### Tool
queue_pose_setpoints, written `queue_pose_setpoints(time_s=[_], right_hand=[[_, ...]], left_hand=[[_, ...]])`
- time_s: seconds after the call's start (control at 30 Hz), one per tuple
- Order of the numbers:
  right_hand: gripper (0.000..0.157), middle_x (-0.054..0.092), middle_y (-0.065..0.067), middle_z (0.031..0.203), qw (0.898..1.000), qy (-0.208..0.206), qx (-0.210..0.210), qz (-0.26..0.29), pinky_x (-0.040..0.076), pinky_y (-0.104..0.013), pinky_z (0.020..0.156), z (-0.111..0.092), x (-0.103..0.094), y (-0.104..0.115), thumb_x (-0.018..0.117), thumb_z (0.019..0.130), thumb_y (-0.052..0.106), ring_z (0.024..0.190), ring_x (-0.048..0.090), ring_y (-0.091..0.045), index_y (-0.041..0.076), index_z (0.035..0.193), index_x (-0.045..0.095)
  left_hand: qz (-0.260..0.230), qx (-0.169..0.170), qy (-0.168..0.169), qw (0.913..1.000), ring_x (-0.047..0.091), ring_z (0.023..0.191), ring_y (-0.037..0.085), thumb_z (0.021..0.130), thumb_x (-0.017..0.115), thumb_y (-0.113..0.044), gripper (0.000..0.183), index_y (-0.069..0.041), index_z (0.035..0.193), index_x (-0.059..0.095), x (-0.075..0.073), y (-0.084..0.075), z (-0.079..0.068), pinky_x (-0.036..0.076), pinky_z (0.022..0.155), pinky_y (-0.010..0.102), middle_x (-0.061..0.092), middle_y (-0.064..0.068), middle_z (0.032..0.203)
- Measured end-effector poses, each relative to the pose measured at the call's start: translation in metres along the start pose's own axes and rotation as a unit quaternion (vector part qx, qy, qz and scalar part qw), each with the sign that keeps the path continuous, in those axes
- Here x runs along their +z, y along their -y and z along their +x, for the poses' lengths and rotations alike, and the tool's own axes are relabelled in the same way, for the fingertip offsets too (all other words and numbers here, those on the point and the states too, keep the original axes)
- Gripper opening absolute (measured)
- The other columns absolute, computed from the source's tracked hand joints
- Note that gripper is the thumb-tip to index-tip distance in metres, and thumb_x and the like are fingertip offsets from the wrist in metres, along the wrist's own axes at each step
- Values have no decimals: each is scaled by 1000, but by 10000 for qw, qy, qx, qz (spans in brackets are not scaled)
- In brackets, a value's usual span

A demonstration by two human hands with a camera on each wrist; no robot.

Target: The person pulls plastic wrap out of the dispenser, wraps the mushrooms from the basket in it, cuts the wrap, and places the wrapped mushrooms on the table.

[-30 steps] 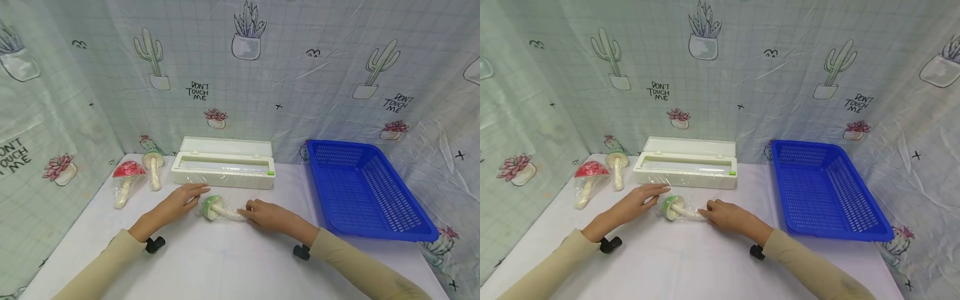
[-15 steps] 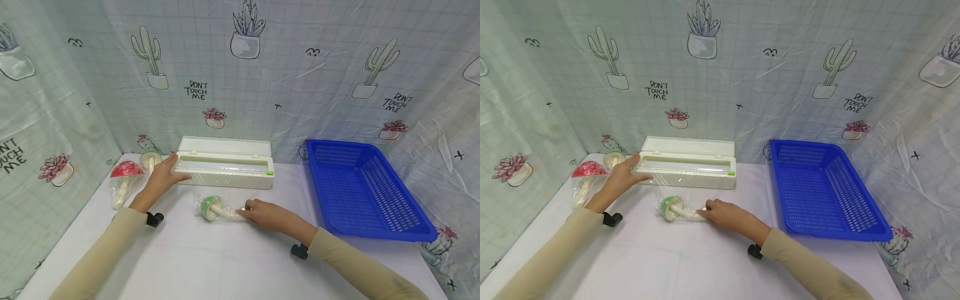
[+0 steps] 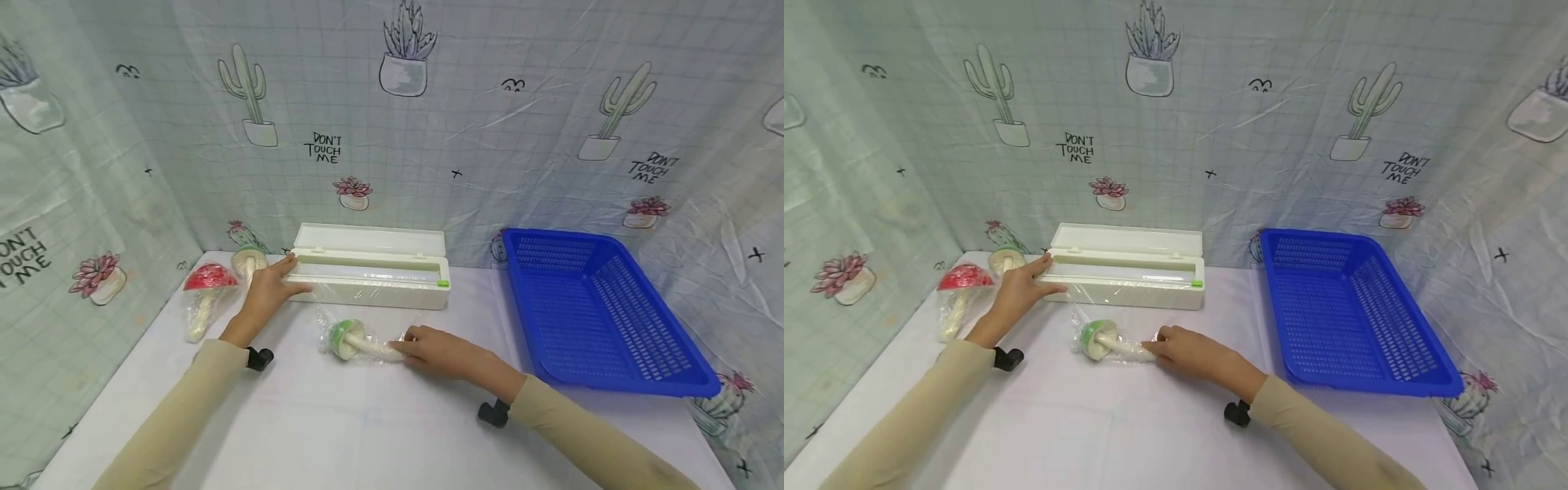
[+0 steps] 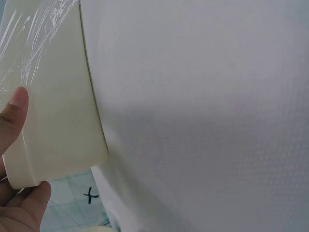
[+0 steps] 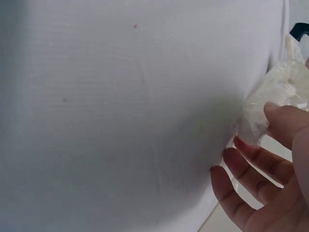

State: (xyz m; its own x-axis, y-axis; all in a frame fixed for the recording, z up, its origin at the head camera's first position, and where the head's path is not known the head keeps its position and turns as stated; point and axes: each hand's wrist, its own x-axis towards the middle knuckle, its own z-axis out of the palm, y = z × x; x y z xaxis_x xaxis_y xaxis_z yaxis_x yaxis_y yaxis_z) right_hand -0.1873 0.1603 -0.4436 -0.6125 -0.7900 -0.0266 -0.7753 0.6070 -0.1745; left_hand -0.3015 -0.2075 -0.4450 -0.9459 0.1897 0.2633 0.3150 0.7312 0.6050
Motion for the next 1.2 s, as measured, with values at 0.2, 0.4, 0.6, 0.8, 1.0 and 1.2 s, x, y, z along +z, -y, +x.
queue_pose_setpoints(time_s=[0.2,0.4,0.6,0.8,1.0,1.2], right_hand=[[43,67,-12,124,9980,259,279,504,55,-35,96,-10,-17,-3,63,102,16,112,64,-23,7,144,58],[28,70,-12,112,9951,-633,690,320,60,-33,81,-18,-59,-29,70,95,4,96,70,-23,0,123,69],[20,70,-14,106,9844,-1082,1355,297,61,-34,78,-10,-88,-65,73,92,1,93,71,-27,-1,112,71],[15,70,-11,100,9820,-711,1647,587,60,-33,78,3,-87,-77,75,92,6,93,69,-26,0,106,73],[9,71,-8,93,9786,-683,1775,792,59,-33,77,8,-84,-84,73,93,6,88,67,-22,1,101,75],[8,71,-6,91,9790,-939,1623,806,58,-32,74,9,-81,-87,74,93,6,85,67,-20,2,99,76]], left_hand=[[-27,-105,186,9998,40,140,42,80,88,-24,81,8,143,48,-3,-2,1,42,109,57,45,19,151],[72,-369,776,9963,44,137,44,88,80,-35,82,6,149,42,-9,-5,4,46,103,53,36,14,160],[134,-351,504,9980,46,137,43,81,84,-46,93,7,146,44,-6,-6,3,48,98,51,39,16,157],[20,-179,-43,9998,63,92,38,78,88,-30,82,7,141,50,1,-5,0,53,84,50,47,18,150],[80,-73,-12,9999,43,137,43,80,86,-25,80,10,141,48,2,-6,1,44,107,56,45,21,150],[81,-47,128,9999,39,141,41,82,83,-23,79,11,143,46,2,-5,0,40,111,56,42,22,152]])
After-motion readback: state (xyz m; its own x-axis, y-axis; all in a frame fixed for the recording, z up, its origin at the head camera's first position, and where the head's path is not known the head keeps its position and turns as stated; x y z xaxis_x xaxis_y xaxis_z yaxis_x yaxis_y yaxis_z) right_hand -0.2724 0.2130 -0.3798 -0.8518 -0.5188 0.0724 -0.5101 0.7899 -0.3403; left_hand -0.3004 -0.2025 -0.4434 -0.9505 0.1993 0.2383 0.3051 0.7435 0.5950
